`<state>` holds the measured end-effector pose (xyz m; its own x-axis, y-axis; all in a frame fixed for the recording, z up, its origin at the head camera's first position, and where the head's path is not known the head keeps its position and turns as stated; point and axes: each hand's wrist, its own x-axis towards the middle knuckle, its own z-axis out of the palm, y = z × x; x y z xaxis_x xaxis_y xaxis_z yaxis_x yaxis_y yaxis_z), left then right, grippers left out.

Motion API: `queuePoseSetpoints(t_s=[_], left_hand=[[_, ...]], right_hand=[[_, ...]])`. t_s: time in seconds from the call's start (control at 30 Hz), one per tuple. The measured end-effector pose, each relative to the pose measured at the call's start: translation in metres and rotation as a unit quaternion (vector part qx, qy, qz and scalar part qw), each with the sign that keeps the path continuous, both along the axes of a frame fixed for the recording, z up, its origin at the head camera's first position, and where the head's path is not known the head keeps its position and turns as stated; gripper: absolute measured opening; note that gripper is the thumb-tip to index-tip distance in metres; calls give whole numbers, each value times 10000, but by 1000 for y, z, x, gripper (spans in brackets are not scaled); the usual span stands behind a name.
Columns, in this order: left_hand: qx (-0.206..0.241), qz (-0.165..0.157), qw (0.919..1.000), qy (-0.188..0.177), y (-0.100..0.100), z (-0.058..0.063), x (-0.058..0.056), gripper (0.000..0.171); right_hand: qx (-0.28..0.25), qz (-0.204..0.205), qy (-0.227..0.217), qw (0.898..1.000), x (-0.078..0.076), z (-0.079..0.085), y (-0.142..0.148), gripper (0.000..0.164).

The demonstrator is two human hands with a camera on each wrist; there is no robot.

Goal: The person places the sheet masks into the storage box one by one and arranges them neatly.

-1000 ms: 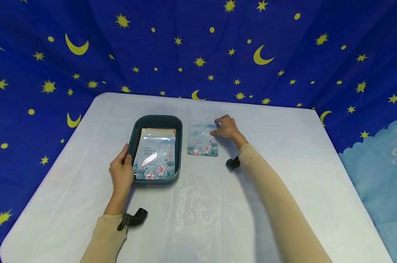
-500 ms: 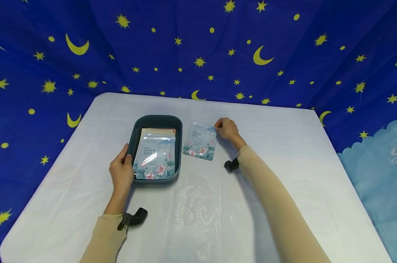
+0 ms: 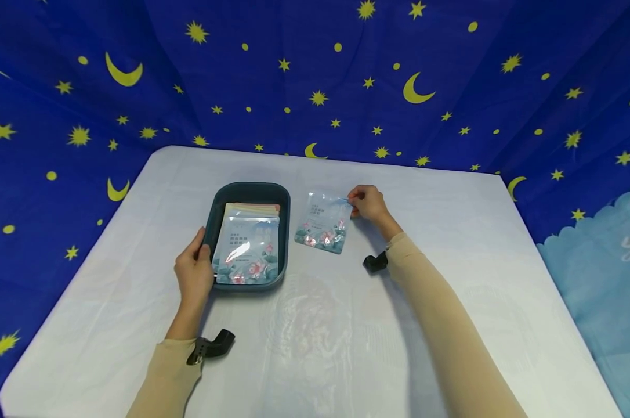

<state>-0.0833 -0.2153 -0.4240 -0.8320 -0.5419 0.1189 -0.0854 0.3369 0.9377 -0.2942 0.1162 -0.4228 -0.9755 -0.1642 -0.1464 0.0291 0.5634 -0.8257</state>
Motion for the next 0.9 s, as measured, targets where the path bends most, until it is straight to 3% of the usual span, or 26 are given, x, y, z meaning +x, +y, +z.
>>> queuePoseSetpoints(t_s=[0.17,0.27,0.4,0.6,0.9], left_hand=[[-20,-4,10000,8,0,0,0,42],[-36,1,10000,29,0,-1,0,42],[-22,-5,10000,51,0,-1,-1,42],[21,-14,10000,40,1,-1,0,42],[53,-10,10000,-2,0,1,0,43]], right_hand=[[-623,-591,129,9962,-5,23,6,8],[-1132,-982,507,9874,-7,44,3,5],[-1922,-1117,961,9702,-4,74,-11,6],[-2085,-509,1137,9701,15,94,-46,6],[-1313,612,1533,9775,42,81,-100,7]])
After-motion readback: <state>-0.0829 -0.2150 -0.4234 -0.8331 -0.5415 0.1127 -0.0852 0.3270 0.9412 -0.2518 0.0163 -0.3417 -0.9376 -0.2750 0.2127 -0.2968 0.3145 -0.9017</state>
